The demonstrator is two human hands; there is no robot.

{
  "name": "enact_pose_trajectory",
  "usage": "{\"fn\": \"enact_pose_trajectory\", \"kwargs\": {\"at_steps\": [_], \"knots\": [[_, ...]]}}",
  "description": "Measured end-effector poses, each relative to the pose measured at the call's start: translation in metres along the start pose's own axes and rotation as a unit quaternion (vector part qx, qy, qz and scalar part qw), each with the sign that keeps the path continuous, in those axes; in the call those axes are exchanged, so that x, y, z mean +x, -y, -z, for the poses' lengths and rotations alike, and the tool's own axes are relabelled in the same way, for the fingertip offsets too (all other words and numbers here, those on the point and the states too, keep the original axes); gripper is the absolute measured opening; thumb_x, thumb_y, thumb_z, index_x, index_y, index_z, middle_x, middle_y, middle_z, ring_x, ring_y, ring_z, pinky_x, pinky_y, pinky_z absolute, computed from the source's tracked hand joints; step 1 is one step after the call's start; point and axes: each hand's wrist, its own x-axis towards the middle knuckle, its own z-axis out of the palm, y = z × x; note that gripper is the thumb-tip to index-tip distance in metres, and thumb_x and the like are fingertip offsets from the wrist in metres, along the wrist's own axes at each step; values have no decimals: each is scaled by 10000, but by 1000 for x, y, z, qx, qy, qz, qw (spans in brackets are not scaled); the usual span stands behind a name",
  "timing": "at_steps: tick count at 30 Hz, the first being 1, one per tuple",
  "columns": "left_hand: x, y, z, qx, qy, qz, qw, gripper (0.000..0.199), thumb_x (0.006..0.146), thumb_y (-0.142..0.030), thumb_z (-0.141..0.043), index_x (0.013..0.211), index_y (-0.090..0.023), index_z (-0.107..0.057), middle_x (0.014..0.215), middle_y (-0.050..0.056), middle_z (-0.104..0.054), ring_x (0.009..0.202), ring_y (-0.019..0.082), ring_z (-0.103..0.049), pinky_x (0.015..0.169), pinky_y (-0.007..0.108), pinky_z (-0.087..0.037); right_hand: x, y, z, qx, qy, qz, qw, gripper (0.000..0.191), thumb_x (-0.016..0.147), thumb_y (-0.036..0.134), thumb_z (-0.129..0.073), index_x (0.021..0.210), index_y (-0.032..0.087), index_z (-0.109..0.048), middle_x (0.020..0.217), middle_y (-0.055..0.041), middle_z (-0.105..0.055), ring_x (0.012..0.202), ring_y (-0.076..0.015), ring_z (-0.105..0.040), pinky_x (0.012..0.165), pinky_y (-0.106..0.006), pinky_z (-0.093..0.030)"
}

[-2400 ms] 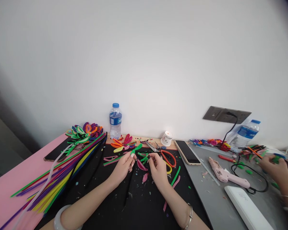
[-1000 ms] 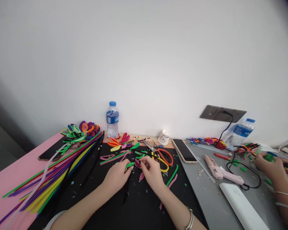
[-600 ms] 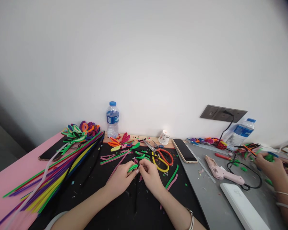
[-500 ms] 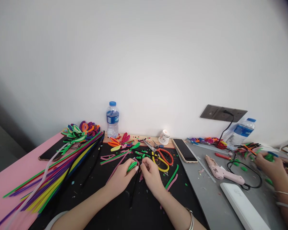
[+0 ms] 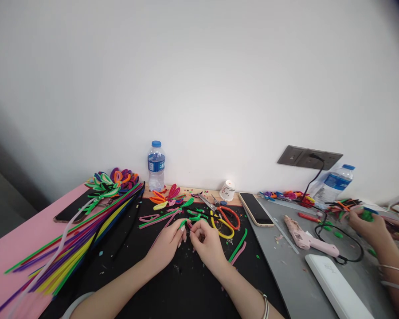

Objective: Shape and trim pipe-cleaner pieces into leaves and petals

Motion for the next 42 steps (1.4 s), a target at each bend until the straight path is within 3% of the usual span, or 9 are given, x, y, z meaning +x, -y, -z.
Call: {"fn": "enact_pose_trajectory", "kwargs": {"at_steps": [4, 10, 15, 19, 25, 31, 34, 38, 42], "knots": [[0, -2, 0, -8, 9, -3, 1000, 350, 916, -317, -309, 1130, -147, -529, 662, -25, -482, 570, 129, -423, 551, 239, -339, 0, -2, 0, -33, -9, 16, 999, 97, 768, 182, -495, 675, 206, -482, 473, 82, -408, 422, -95, -415, 457, -208, -314], [0, -9, 3, 34, 19, -6, 999, 369, 908, -304, -313, 1152, -150, -543, 658, -24, -480, 611, 143, -450, 602, 246, -356, -1, -4, 0, -35, -17, 18, 999, 130, 761, 171, -487, 638, 212, -468, 470, 83, -379, 422, -96, -394, 452, -213, -306], [-4, -17, 3, 48, 23, -13, 999, 295, 892, -345, -354, 898, -164, -588, 648, -20, -496, 605, 150, -439, 585, 246, -340, 0, 2, 1, -5, -26, -5, 1000, 112, 759, 182, -499, 652, 214, -486, 480, 77, -393, 423, -103, -406, 446, -220, -312], [-5, -14, 1, 44, 31, -18, 998, 353, 915, -396, -319, 698, -178, -492, 645, -25, -496, 595, 137, -419, 567, 238, -316, 1, 3, 1, 18, -11, -20, 1000, 42, 740, 181, -520, 708, 208, -526, 490, 75, -426, 420, -102, -431, 444, -219, -322], [1, -5, 5, 108, -46, -6, 993, 402, 907, -422, -329, 605, -185, -445, 572, -29, -472, 568, 144, -416, 539, 245, -291, 2, -6, -1, 57, 14, -35, 998, 92, 731, 196, -556, 820, 201, -533, 578, 44, -558, 446, -110, -482, 448, -217, -366], [5, -9, 15, 61, -114, -27, 991, 336, 912, -385, -323, 796, -176, -560, 771, 32, -607, 777, 203, -551, 747, 289, -406, 1, -9, -1, 53, 31, -28, 998, 54, 778, 191, -488, 778, 199, -541, 553, 28, -576, 451, -123, -504, 478, -231, -403], [5, -9, 14, 64, -120, -24, 990, 330, 909, -389, -331, 729, -181, -514, 680, 0, -538, 682, 176, -511, 661, 264, -392, 0, -8, -1, 47, 35, -29, 998, 79, 795, 193, -475, 758, 204, -544, 552, 27, -575, 463, -127, -517, 486, -230, -413], [3, -5, 8, 73, -55, -10, 996, 373, 902, -420, -336, 607, -200, -400, 554, -39, -422, 544, 140, -412, 539, 240, -314, -1, -6, 0, 45, 27, -24, 998, 117, 815, 203, -461, 731, 202, -544, 558, 27, -557, 482, -125, -521, 492, -226, -422], [1, -7, 6, 75, 10, -21, 997, 409, 907, -420, -320, 583, -194, -426, 555, -24, -467, 547, 143, -430, 563, 245, -323, 0, -4, 1, 52, 28, -22, 998, 126, 820, 228, -477, 733, 196, -562, 572, 21, -570, 481, -122, -521, 489, -224, -427]]}}
